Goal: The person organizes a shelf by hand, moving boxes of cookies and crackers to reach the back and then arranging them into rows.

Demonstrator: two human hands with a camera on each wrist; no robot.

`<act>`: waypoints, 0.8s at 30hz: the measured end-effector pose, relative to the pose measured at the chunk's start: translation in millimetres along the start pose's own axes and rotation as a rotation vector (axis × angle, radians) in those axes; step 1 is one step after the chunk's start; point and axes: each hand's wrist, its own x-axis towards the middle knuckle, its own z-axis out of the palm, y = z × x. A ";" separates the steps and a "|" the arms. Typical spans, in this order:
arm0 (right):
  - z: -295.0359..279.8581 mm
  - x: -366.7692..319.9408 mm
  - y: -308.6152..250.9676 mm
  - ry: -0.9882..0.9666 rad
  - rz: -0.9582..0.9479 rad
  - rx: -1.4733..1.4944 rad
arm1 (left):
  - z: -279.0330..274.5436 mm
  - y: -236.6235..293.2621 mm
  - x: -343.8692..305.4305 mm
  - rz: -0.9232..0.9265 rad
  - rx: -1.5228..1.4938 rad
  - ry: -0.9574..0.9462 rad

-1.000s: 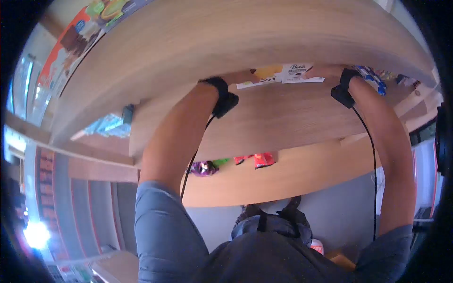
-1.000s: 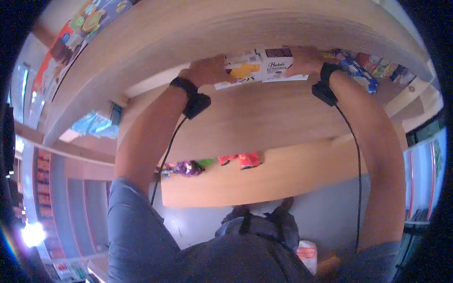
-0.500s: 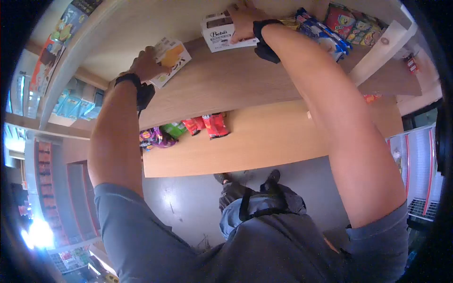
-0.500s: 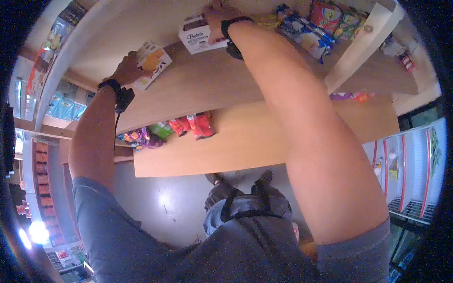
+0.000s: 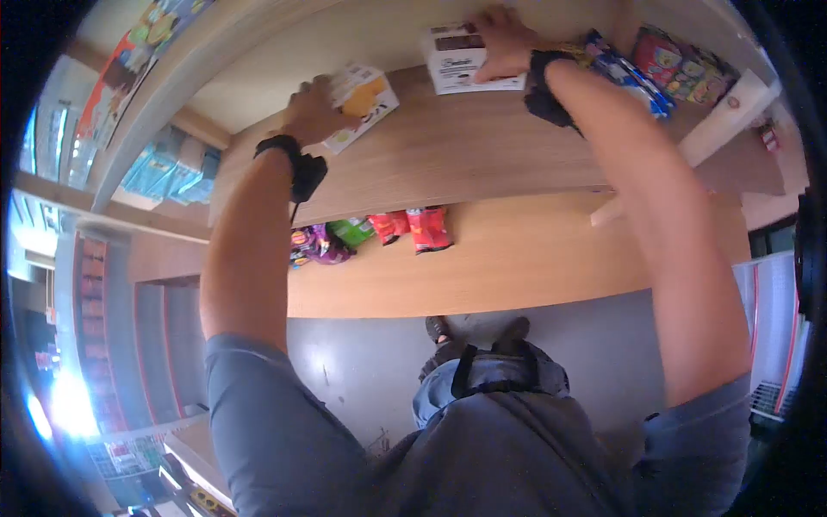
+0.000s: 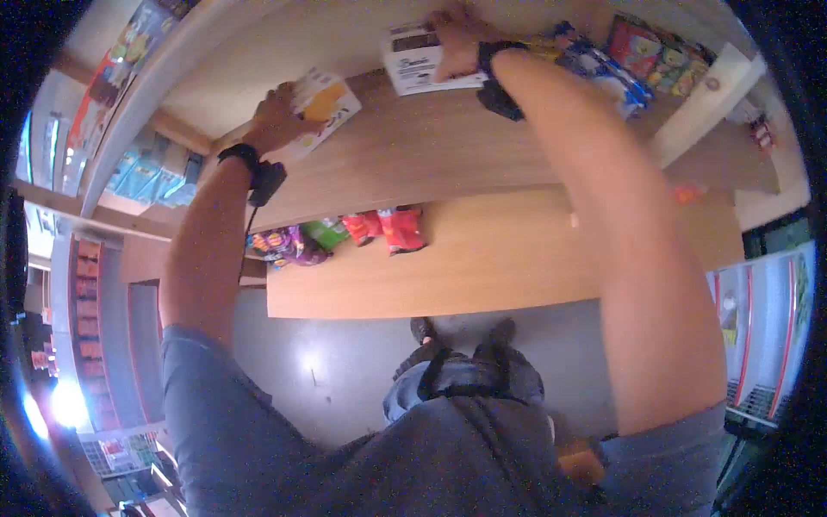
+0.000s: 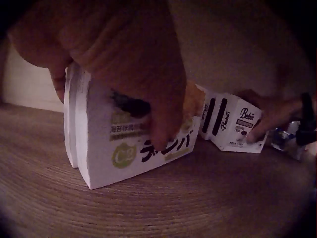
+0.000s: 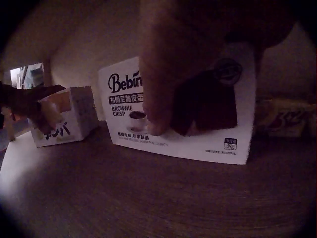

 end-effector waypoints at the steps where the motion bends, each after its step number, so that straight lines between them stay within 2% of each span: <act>1: -1.7 0.2 -1.7 -0.033 0.029 -0.064 | -0.6 -0.7 -0.5 -0.015 0.002 0.003; 3: -5.8 1.9 -5.1 -0.065 0.045 -0.128 | -0.6 1.1 -1.4 0.056 0.058 0.019; 5: -16.9 -1.1 -9.7 -0.164 0.041 -0.029 | 0.7 -1.0 -3.8 0.030 0.016 0.021; 8: -19.2 -1.0 -13.8 -0.156 0.035 -0.155 | -5.0 2.8 -3.9 0.003 -0.007 -0.021; 13: -15.7 -5.2 -11.3 -0.056 -0.037 -0.129 | -0.1 0.8 -1.7 -0.056 -0.066 -0.069; 16: -19.5 -9.5 -22.4 -0.049 -0.007 -0.146 | -7.2 3.0 -2.8 -0.086 -0.080 -0.108; 19: -46.1 -26.9 -47.4 -0.056 -0.058 -0.114 | -1.9 -3.4 -4.7 -0.005 -0.083 -0.030; 22: -71.3 -44.1 -74.7 -0.043 -0.137 -0.090 | -0.9 -6.2 -1.3 0.031 -0.055 -0.038; 24: -81.6 -53.8 -82.3 0.082 -0.215 -0.018 | -4.3 -6.6 -5.4 0.027 -0.069 -0.035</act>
